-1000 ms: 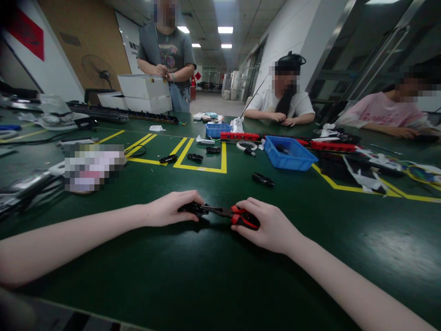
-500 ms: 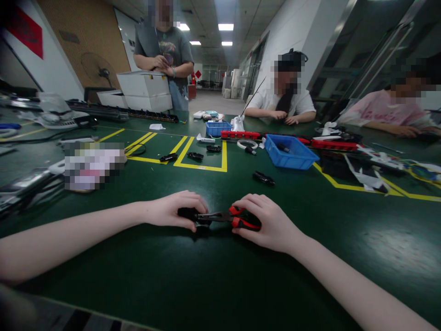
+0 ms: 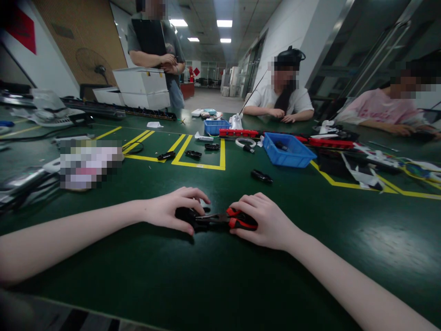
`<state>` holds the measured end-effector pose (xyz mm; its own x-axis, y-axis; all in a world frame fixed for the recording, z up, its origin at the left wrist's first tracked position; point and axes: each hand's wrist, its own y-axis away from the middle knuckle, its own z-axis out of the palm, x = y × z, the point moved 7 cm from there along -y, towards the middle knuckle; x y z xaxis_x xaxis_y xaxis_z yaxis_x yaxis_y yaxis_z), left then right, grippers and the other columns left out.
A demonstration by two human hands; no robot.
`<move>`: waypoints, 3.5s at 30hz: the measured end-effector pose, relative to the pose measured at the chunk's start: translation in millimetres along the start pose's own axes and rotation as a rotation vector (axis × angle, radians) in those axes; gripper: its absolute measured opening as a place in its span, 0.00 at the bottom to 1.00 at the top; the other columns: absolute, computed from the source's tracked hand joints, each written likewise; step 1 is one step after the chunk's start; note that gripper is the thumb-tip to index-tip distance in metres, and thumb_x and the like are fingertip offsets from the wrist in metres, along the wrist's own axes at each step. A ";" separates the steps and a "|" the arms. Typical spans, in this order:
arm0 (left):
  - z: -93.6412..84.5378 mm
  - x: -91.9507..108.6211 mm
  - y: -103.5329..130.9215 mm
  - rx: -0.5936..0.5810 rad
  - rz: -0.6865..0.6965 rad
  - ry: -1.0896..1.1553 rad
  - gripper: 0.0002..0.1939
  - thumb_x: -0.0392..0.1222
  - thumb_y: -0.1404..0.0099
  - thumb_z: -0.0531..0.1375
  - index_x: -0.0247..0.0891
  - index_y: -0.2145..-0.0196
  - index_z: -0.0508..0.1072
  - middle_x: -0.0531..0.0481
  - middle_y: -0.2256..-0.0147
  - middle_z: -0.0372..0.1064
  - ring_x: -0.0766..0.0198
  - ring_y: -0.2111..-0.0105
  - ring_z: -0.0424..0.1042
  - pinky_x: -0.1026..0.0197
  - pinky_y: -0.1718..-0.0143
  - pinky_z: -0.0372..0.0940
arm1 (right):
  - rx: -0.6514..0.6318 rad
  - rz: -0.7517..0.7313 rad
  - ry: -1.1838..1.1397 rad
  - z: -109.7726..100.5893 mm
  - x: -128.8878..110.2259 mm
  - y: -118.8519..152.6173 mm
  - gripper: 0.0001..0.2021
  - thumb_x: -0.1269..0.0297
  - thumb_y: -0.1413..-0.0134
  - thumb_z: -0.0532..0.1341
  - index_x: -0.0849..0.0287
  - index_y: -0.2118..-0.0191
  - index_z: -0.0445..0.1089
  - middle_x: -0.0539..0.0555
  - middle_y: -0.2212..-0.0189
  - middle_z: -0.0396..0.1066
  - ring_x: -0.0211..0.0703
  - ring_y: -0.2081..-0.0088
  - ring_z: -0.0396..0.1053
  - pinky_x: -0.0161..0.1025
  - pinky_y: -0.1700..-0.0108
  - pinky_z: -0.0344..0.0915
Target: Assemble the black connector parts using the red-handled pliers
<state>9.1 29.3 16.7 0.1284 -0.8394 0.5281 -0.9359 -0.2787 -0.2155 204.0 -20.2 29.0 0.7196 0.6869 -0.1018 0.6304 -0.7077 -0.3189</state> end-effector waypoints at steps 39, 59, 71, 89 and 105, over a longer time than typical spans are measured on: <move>1.7 5.8 -2.9 0.050 0.205 -0.121 0.15 0.45 0.29 0.60 0.35 0.49 0.71 0.38 0.45 0.71 0.53 0.42 0.67 0.52 0.40 0.64 | 0.133 -0.151 0.108 -1.5 5.6 0.8 0.18 0.53 0.43 0.64 0.52 0.48 0.70 0.57 0.60 0.77 0.48 0.65 0.75 0.43 0.67 0.73; 4.4 2.5 -4.3 0.023 0.092 -0.077 0.14 0.45 0.30 0.62 0.39 0.49 0.71 0.40 0.44 0.70 0.52 0.42 0.67 0.49 0.40 0.63 | 0.181 -0.166 0.278 -3.7 3.6 7.6 0.21 0.61 0.39 0.61 0.59 0.42 0.66 0.61 0.50 0.74 0.53 0.50 0.71 0.50 0.50 0.69; 3.4 1.4 -2.4 0.055 0.059 -0.067 0.13 0.43 0.32 0.63 0.37 0.51 0.72 0.39 0.43 0.69 0.52 0.43 0.68 0.49 0.40 0.64 | 0.223 -0.133 0.294 -8.3 -2.3 6.5 0.21 0.55 0.37 0.59 0.62 0.43 0.67 0.63 0.52 0.75 0.53 0.52 0.72 0.50 0.52 0.71; 3.9 -4.8 -1.0 0.062 0.020 0.098 0.12 0.41 0.33 0.65 0.38 0.53 0.71 0.40 0.44 0.67 0.51 0.38 0.65 0.46 0.38 0.63 | 0.281 -0.195 0.311 -11.5 -4.4 8.9 0.22 0.54 0.42 0.65 0.61 0.47 0.71 0.61 0.57 0.76 0.49 0.58 0.75 0.46 0.58 0.72; 6.3 -5.7 -0.3 0.045 0.008 0.031 0.15 0.43 0.33 0.64 0.38 0.50 0.71 0.41 0.45 0.67 0.53 0.44 0.68 0.50 0.42 0.66 | 0.251 -0.161 0.314 -10.7 -5.2 5.6 0.21 0.54 0.40 0.62 0.60 0.45 0.69 0.62 0.53 0.76 0.53 0.53 0.74 0.51 0.54 0.72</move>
<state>10.7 31.2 8.6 0.1098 -0.8270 0.5514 -0.9209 -0.2934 -0.2566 206.9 -29.5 37.8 0.6960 0.6740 0.2476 0.6794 -0.5067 -0.5307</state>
